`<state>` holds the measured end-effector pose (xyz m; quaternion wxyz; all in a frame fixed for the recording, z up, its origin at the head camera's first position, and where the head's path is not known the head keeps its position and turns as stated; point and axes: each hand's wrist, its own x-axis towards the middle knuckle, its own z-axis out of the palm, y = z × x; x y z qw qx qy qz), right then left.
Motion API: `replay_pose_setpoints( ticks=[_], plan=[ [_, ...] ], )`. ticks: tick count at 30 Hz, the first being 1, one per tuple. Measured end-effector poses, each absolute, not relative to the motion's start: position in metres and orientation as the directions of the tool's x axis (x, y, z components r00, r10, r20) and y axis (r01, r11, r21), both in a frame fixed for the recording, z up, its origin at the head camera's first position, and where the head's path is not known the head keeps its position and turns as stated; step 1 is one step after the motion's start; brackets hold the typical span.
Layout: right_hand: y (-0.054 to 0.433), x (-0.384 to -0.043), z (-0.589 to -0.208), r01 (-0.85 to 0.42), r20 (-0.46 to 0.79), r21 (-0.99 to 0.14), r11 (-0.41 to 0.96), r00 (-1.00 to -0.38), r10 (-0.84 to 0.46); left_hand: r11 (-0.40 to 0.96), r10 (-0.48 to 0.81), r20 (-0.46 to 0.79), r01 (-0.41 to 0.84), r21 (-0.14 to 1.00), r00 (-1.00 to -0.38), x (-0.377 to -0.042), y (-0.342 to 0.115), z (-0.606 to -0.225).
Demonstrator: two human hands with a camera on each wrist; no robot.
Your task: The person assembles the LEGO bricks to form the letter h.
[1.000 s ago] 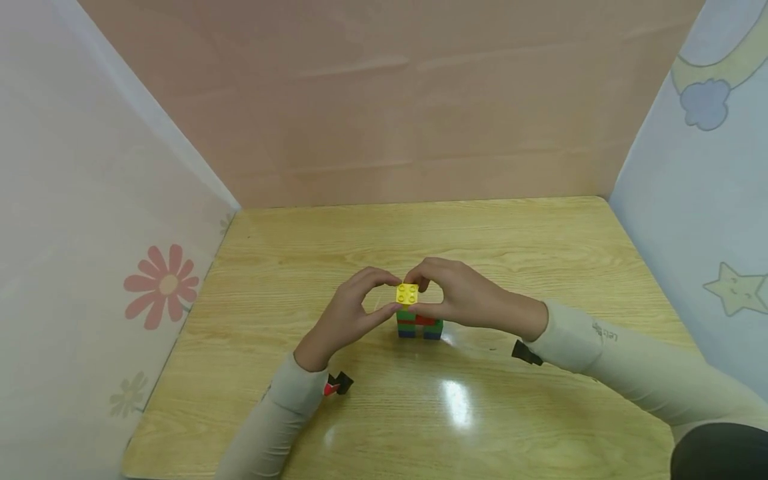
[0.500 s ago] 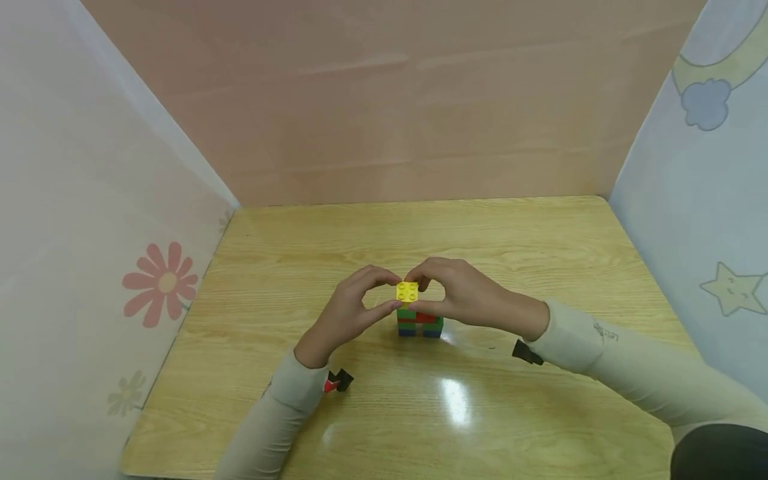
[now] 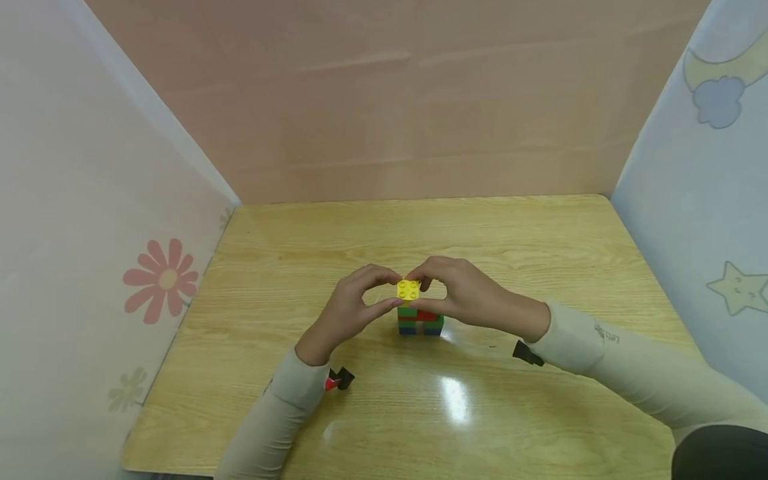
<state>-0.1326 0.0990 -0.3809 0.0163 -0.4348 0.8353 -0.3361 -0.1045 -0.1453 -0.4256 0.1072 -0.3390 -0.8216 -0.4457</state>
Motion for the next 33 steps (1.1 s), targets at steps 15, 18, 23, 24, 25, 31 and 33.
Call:
replay_pose_setpoints(
  ticks=[15,18,23,24,25,31,33],
  plan=[
    [0.1002,-0.1351,-0.3846,-0.733,0.269,-0.552,0.398,-0.608,-0.747,0.360,0.435,0.439,0.599,0.715,-0.786,-0.1063,-0.1424,-0.4284],
    [0.1010,-0.1355,-0.3862,-0.737,0.274,-0.548,0.396,-0.605,-0.747,0.347,0.437,0.438,0.597,0.724,-0.786,-0.1068,-0.1420,-0.4298],
    [0.1021,-0.1365,-0.3880,-0.746,0.294,-0.546,0.380,-0.596,-0.748,0.349,0.436,0.436,0.594,0.725,-0.787,-0.1072,-0.1412,-0.4303],
    [0.1020,-0.1368,-0.3882,-0.749,0.298,-0.546,0.376,-0.593,-0.748,0.350,0.435,0.435,0.593,0.725,-0.789,-0.1072,-0.1411,-0.4303],
    [0.1018,-0.1371,-0.3882,-0.750,0.300,-0.545,0.373,-0.591,-0.749,0.346,0.435,0.436,0.593,0.727,-0.788,-0.1074,-0.1410,-0.4304],
    [0.1009,-0.1387,-0.3886,-0.753,0.305,-0.552,0.358,-0.582,-0.754,0.315,0.439,0.437,0.590,0.743,-0.785,-0.1077,-0.1415,-0.4301],
    [0.1004,-0.1397,-0.3879,-0.753,0.300,-0.554,0.354,-0.578,-0.759,0.311,0.437,0.436,0.587,0.747,-0.786,-0.1082,-0.1418,-0.4301]
  ],
)
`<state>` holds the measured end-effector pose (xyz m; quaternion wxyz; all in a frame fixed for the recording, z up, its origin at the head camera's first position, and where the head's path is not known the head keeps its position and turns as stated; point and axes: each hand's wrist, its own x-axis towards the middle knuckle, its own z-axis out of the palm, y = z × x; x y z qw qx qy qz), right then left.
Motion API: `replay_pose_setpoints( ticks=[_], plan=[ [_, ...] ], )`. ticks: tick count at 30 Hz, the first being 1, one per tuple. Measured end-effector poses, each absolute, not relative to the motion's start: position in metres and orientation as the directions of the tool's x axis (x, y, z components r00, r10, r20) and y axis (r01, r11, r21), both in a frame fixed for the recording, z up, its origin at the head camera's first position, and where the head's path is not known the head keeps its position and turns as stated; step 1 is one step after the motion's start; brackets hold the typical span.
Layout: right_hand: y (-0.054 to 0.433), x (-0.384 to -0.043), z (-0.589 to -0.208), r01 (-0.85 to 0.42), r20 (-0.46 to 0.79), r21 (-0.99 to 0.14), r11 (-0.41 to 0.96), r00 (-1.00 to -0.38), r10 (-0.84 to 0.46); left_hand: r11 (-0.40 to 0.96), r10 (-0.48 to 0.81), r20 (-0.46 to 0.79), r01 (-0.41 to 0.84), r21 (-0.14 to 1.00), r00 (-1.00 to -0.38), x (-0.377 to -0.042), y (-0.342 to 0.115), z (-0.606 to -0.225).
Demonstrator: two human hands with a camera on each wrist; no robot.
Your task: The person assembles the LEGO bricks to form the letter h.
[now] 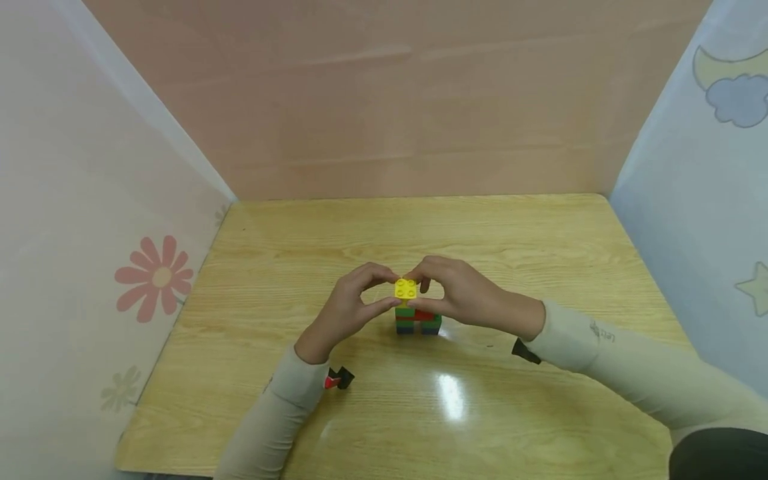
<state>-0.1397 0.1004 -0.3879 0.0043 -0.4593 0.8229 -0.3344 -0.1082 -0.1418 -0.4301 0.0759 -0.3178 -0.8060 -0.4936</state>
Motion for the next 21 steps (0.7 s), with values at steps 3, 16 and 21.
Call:
replay_pose_setpoints(
  ticks=[3,16,21],
  plan=[
    [0.0992,-0.1406,-0.3858,-0.749,0.283,-0.557,0.360,-0.578,-0.765,0.319,0.438,0.433,0.587,0.744,-0.788,-0.1081,-0.1427,-0.4290],
    [0.0982,-0.1395,-0.3890,-0.743,0.279,-0.564,0.360,-0.582,-0.764,0.314,0.448,0.449,0.605,0.731,-0.774,-0.1081,-0.1427,-0.4313],
    [0.0991,-0.1389,-0.3930,-0.740,0.288,-0.570,0.357,-0.587,-0.757,0.312,0.462,0.460,0.624,0.717,-0.759,-0.1112,-0.1436,-0.4329]
  ],
)
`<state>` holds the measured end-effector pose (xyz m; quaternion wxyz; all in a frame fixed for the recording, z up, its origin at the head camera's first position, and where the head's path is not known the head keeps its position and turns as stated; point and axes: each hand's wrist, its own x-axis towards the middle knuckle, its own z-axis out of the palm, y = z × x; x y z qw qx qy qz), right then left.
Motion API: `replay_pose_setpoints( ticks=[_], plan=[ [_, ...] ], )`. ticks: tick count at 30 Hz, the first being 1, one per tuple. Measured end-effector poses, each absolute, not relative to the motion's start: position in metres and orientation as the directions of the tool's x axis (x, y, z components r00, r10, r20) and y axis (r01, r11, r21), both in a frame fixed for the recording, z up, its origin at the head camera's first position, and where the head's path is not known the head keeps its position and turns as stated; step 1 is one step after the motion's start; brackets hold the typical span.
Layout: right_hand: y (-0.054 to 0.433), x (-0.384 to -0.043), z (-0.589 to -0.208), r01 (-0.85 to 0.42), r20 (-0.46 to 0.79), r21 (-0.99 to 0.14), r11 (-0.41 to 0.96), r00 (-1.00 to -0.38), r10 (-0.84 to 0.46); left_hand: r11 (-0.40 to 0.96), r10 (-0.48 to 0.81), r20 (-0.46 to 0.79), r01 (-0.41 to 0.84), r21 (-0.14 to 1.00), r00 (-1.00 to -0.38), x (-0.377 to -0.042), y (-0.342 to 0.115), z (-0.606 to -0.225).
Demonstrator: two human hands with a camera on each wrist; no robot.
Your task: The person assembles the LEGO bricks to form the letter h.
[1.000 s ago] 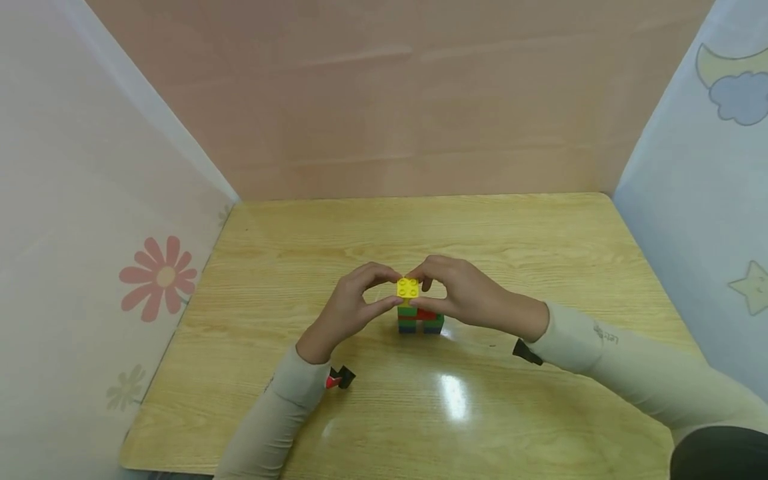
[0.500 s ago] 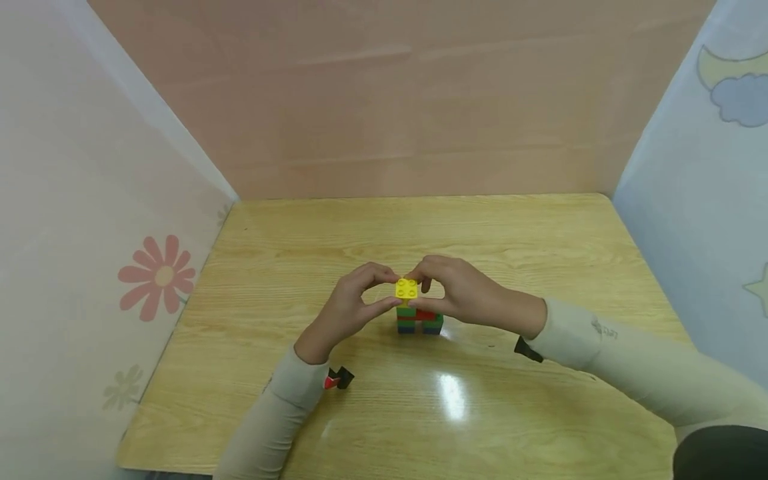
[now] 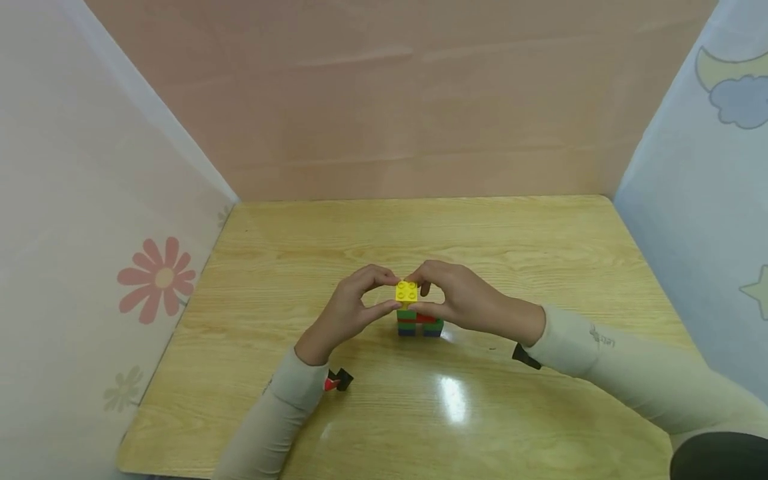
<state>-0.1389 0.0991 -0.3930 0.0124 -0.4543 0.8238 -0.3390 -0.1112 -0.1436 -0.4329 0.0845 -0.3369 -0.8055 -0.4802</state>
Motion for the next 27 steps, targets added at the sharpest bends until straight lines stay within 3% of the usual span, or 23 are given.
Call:
replay_pose_setpoints(
  ticks=[22,27],
  plan=[
    [0.1008,-0.1346,-0.3967,-0.813,0.397,-0.492,0.310,-0.527,-0.751,0.318,0.474,0.447,0.621,0.717,-0.758,-0.1090,-0.1419,-0.4295],
    [0.0990,-0.1330,-0.3974,-0.805,0.403,-0.502,0.316,-0.541,-0.738,0.313,0.479,0.428,0.604,0.733,-0.767,-0.1073,-0.1420,-0.4273]
  ],
)
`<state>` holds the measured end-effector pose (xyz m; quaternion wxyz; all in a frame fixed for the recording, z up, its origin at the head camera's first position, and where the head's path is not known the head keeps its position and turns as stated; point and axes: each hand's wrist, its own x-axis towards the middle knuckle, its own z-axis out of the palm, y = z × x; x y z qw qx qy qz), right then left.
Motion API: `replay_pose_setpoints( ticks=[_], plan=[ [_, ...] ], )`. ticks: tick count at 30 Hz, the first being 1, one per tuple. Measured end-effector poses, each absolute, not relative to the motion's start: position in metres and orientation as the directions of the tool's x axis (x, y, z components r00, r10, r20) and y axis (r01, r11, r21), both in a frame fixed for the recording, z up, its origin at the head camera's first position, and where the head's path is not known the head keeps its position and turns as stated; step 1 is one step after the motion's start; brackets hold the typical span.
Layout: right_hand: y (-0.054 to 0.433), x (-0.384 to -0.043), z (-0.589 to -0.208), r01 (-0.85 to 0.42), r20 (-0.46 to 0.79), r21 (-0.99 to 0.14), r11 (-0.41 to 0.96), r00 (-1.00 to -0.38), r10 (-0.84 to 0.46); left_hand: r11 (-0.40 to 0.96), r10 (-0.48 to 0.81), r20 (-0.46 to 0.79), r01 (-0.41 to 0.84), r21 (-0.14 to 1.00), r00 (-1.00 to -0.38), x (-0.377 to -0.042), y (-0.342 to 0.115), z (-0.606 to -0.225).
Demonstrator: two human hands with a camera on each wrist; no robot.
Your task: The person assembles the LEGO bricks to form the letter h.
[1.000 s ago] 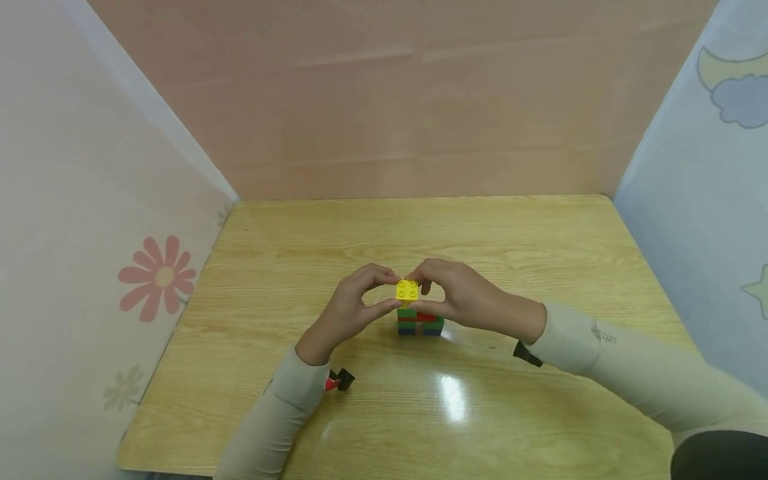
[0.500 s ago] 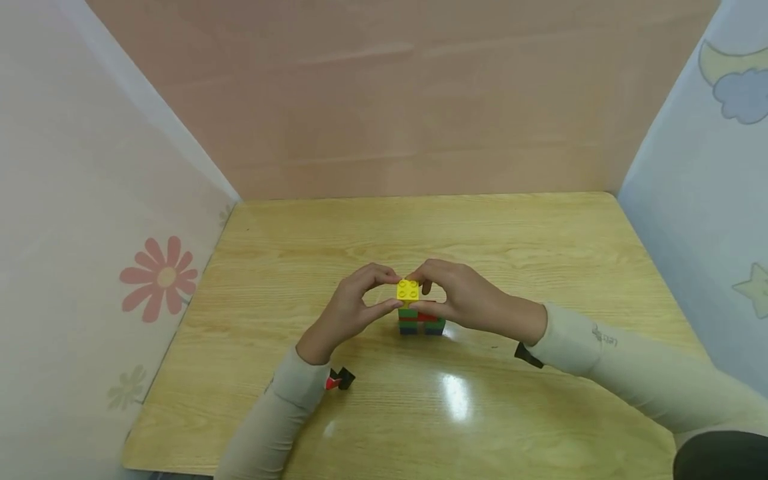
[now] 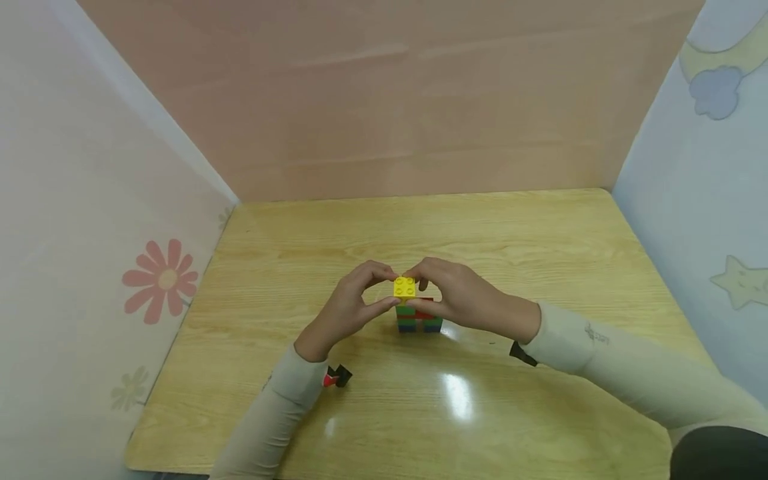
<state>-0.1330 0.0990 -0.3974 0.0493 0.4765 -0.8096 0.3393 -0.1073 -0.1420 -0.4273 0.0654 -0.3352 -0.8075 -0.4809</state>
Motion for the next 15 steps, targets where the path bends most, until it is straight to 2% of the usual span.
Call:
replay_pose_setpoints(
  ticks=[7,12,15],
  plan=[
    [0.105,-0.137,-0.394,-0.728,0.316,-0.565,0.388,-0.625,-0.713,0.376,0.520,0.404,0.627,0.683,-0.753,-0.115,-0.148,-0.425],
    [0.130,-0.163,-0.381,-0.676,0.383,-0.605,0.421,-0.710,-0.591,0.439,0.446,0.452,0.629,0.641,-0.772,-0.136,-0.168,-0.418],
    [0.145,-0.180,-0.379,-0.669,0.434,-0.593,0.448,-0.734,-0.522,0.573,0.403,0.497,0.635,0.517,-0.768,-0.149,-0.186,-0.417]
  ],
)
